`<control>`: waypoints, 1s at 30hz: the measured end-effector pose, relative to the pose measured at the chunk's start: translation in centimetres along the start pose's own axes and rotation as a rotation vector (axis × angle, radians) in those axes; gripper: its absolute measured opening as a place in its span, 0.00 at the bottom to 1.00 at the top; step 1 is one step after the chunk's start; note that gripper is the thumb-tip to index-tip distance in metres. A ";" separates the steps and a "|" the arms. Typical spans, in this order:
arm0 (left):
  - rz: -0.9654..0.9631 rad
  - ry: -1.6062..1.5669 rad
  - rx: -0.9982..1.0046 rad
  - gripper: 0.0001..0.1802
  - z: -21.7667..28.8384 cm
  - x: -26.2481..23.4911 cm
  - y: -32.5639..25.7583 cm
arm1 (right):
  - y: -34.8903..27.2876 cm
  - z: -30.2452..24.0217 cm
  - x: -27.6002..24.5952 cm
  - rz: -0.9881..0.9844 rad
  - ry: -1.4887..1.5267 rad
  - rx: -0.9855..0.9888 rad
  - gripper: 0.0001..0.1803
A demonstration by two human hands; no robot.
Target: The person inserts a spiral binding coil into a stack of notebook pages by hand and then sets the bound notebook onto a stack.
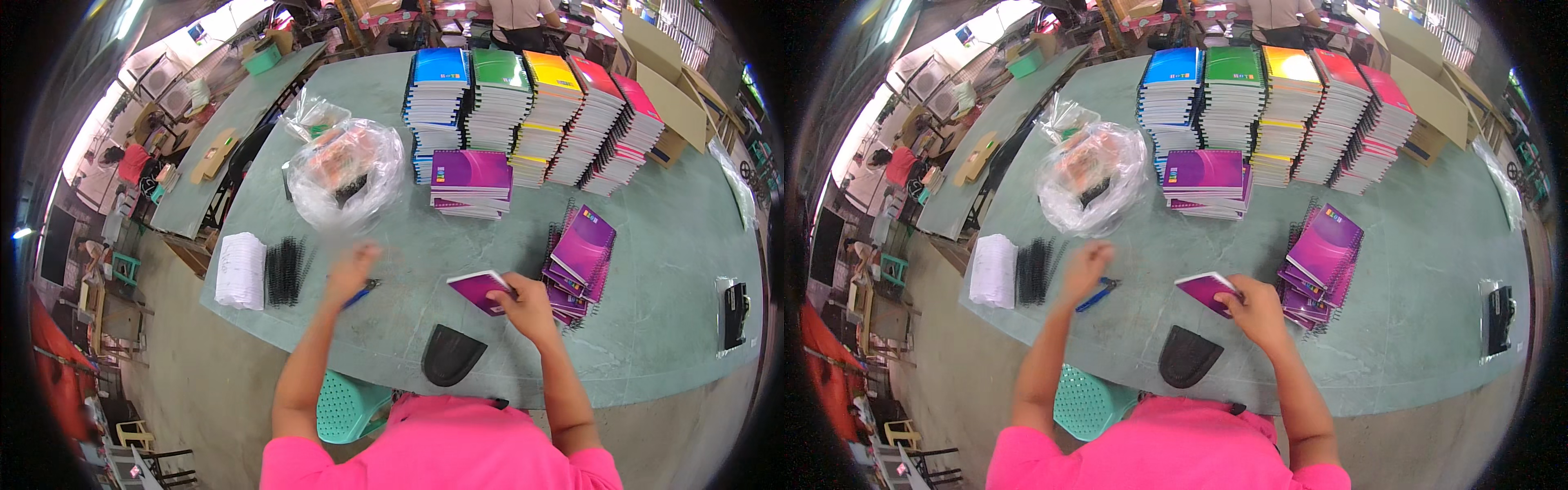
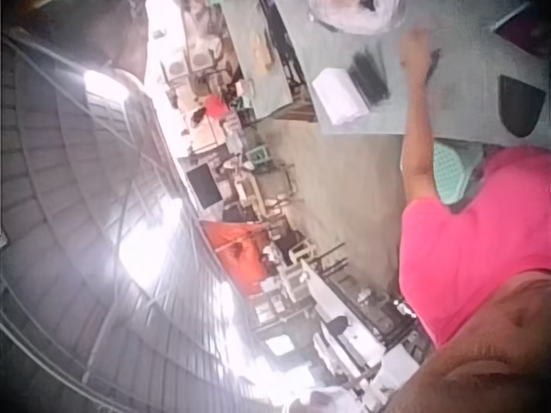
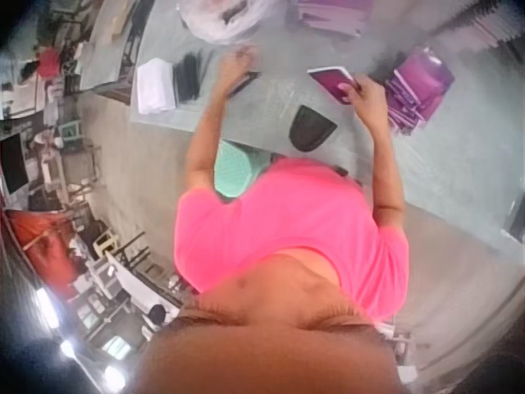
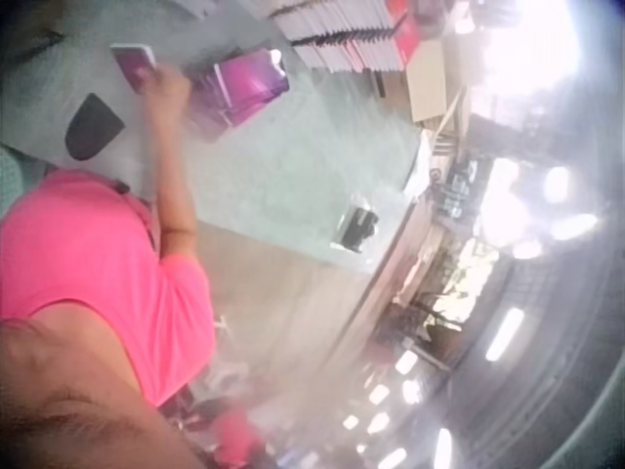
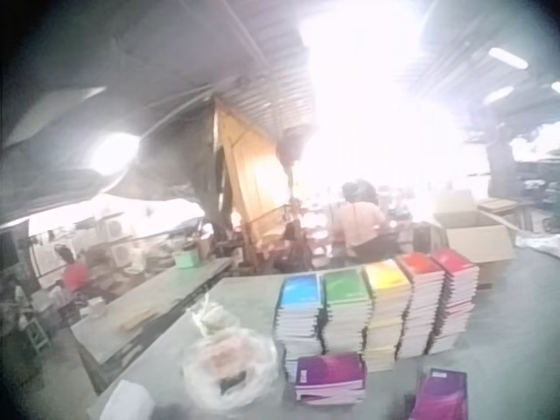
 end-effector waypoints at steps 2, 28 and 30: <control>0.197 0.205 -0.120 0.15 -6.2 -1.8 0.1 | 1.1 1.3 1.4 -0.028 -0.319 -0.088 0.10; -0.043 -0.196 0.111 0.13 6.1 9.2 -3.9 | 5.0 2.1 6.1 0.092 -0.388 -0.181 0.08; -0.082 -0.241 0.039 0.15 5.9 9.3 -3.8 | 5.0 2.0 6.0 0.068 -0.389 -0.171 0.08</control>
Point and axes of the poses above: each hand's wrist, its own y-axis towards the middle knuckle, its own x-axis out of the palm, z = x × y, the point moved 2 cm from there along y, towards the middle knuckle, and after that the axes turned 15 degrees about -z, right-handed, at the moved point
